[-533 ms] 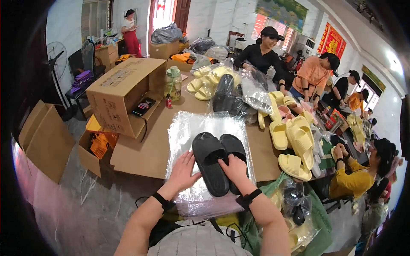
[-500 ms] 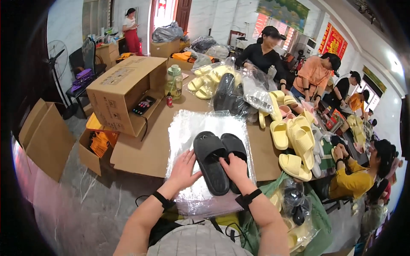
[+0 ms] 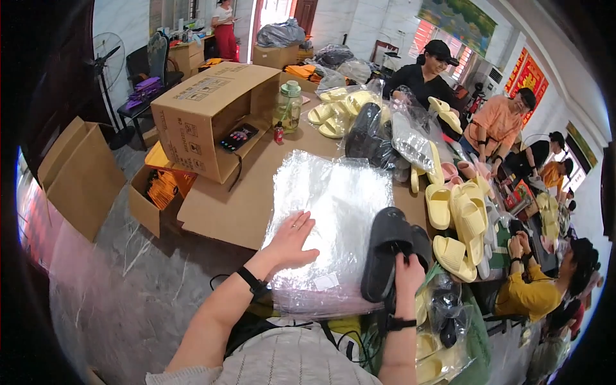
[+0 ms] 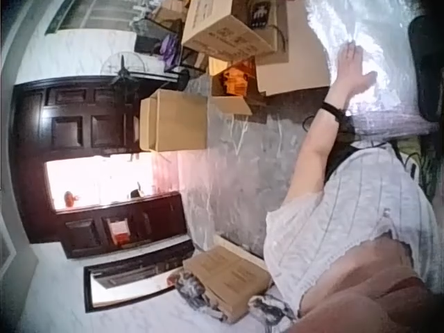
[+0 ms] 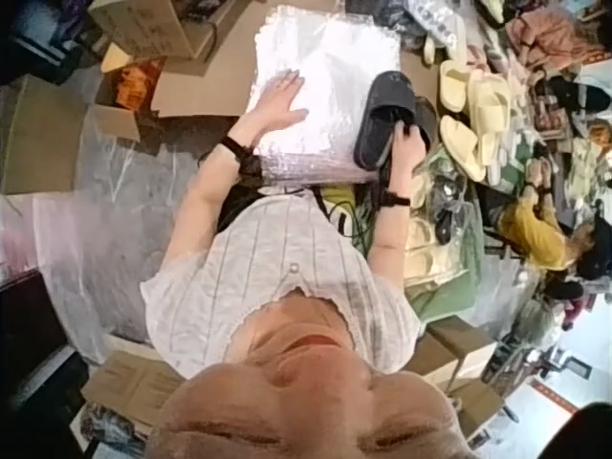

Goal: The recorder is sorting and checking pairs of slippers of different colors (yellow, grey, black) on a table in a manufacturing setting.

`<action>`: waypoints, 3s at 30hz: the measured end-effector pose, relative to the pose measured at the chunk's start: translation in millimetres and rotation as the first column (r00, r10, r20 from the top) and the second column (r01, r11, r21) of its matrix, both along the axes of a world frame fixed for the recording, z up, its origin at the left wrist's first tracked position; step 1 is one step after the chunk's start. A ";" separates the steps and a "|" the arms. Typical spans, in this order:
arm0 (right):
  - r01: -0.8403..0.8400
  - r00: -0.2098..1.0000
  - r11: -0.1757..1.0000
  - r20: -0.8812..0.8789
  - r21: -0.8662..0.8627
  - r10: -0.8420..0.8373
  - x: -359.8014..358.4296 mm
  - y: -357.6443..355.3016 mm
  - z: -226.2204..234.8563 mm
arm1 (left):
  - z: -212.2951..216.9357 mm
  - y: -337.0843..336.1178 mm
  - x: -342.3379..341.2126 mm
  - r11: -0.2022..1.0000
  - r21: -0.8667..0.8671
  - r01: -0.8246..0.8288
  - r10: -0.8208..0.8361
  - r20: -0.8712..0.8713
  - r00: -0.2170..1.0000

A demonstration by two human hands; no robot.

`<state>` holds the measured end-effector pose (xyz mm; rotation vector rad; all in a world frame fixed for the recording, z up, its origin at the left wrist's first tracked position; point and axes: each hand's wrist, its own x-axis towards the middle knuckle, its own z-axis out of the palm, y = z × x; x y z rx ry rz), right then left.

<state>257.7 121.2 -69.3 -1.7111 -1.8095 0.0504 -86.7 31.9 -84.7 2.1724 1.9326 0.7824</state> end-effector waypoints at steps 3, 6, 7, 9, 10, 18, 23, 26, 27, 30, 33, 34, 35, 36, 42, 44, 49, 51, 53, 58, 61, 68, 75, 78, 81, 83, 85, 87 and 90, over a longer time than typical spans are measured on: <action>0.034 0.966 0.999 -0.256 -0.002 -0.033 12.2 -40.2 20.3 | 6.0 0.6 -8.2 0.991 -0.116 0.061 -0.062 -0.006 0.998; 0.013 0.916 0.997 -0.401 0.082 0.021 32.3 -62.4 23.0 | 14.1 2.5 -13.0 0.983 -0.129 0.130 -0.132 -0.008 0.991; -0.013 0.881 0.996 -0.470 0.088 0.053 37.2 -68.6 24.9 | 19.2 2.3 -13.1 0.980 -0.143 0.138 -0.140 -0.010 0.990; -0.024 0.891 0.988 -0.444 0.152 0.090 42.7 -75.6 33.1 | 34.6 -0.6 -7.9 0.981 -0.140 0.132 -0.149 -0.119 0.982; -0.064 0.856 0.982 -0.496 0.179 0.147 41.9 -75.9 37.6 | 40.3 -3.0 -3.8 0.987 -0.034 0.158 -0.161 -0.098 0.982; -0.083 0.774 0.970 -0.598 0.231 0.208 39.0 -81.7 44.7 | 26.8 -34.6 30.4 0.944 -0.044 0.327 -0.330 -0.153 0.931; -0.081 0.876 0.978 -0.453 0.195 0.163 42.5 -80.8 29.5 | 15.0 -29.7 28.9 0.958 -0.022 0.287 -0.287 -0.147 0.947; -0.096 0.880 0.968 -0.435 0.231 0.192 31.6 -90.3 46.8 | 14.2 -29.1 28.1 0.962 0.007 0.271 -0.269 -0.121 0.956; -0.093 0.883 0.973 -0.434 0.211 0.178 31.5 -90.3 48.3 | 17.3 -26.7 29.3 0.961 0.025 0.275 -0.271 -0.101 0.957; -0.116 0.903 0.979 -0.393 0.166 0.173 36.4 -91.2 45.1 | 29.4 -29.3 32.9 0.965 0.094 0.244 -0.216 -0.236 0.947; -0.128 0.902 0.977 -0.390 0.168 0.185 38.3 -90.8 44.9 | 38.3 -38.4 37.0 0.964 0.086 0.252 -0.221 -0.271 0.937; -0.128 0.902 0.978 -0.391 0.167 0.185 38.8 -90.7 45.3 | 40.3 -42.5 38.5 0.964 0.085 0.252 -0.221 -0.272 0.937; -0.138 0.899 0.976 -0.391 0.170 0.195 39.2 -90.6 46.3 | 41.5 -46.8 39.8 0.966 0.021 0.257 -0.246 -0.224 0.943; -0.149 0.897 0.974 -0.391 0.173 0.207 39.2 -90.8 47.2 | 41.8 -50.6 40.4 0.964 -0.042 0.263 -0.266 -0.175 0.948; -0.207 0.886 0.971 -0.399 0.116 0.237 40.0 -92.7 47.0 | 23.8 -44.3 40.3 0.963 0.113 0.245 -0.229 -0.139 0.964; -0.238 0.877 0.965 -0.403 0.110 0.262 41.1 -98.4 52.2 | 23.9 -36.0 39.4 0.964 0.129 0.232 -0.227 -0.055 0.972; -0.342 0.875 0.936 -0.335 0.086 0.350 54.5 -117.8 64.5 | 45.1 -21.4 45.5 0.996 -0.026 0.090 -0.075 0.356 0.931; -0.570 0.788 0.797 -0.142 0.198 0.599 58.0 -121.9 65.9 | 49.4 -15.1 43.6 0.988 -0.147 0.051 0.014 0.409 0.912; -0.667 0.725 0.728 -0.086 0.161 0.683 49.0 -130.6 73.2 | 52.2 -7.6 41.5 0.963 -0.269 0.022 0.104 0.447 0.888; -0.764 0.645 0.645 -0.015 0.012 0.764 27.0 -122.0 65.8 | 42.1 15.3 34.8 0.945 -0.288 0.158 0.006 0.496 0.868; -0.767 0.641 0.639 -0.036 -0.061 0.766 10.2 -111.6 61.0 | 47.6 23.0 32.8 0.903 -0.308 0.300 -0.062 0.598 0.799; -0.560 0.821 0.812 0.024 -0.163 0.571 11.3 -103.7 44.3 | 72.3 6.8 36.0 0.953 -0.163 0.255 -0.098 0.630 0.770; -0.651 0.728 0.748 0.172 -0.128 0.663 -1.6 -118.3 61.0 | 83.5 -5.6 63.8 0.914 0.244 0.323 -0.372 0.187 0.909; -0.628 0.743 0.771 0.211 -0.107 0.635 -8.6 -114.4 61.8 | 86.3 -7.5 70.6 0.880 0.290 0.377 -0.437 0.179 0.882; -0.592 0.770 0.799 0.221 -0.102 0.598 -13.8 -109.3 59.8 | 87.7 -11.9 75.1 0.860 0.324 0.395 -0.464 0.172 0.869; -0.699 0.692 0.710 0.169 -0.084 0.702 -18.4 -106.9 57.8 | 82.3 -14.5 76.3 0.833 0.333 0.442 -0.521 0.201 0.830; -0.684 0.710 0.723 0.138 -0.100 0.691 -23.8 -101.5 57.7 | 86.6 -19.3 80.7 0.845 0.320 0.428 -0.509 0.242 0.826; -0.581 0.810 0.811 0.048 -0.064 0.584 -30.3 -86.5 47.8 | 94.8 -21.6 82.5 0.836 0.366 0.410 -0.504 0.215 0.836; -0.624 0.774 0.774 0.051 -0.105 0.631 -42.5 -89.1 45.7 | 92.3 -25.3 83.9 0.845 0.361 0.395 -0.503 0.281 0.817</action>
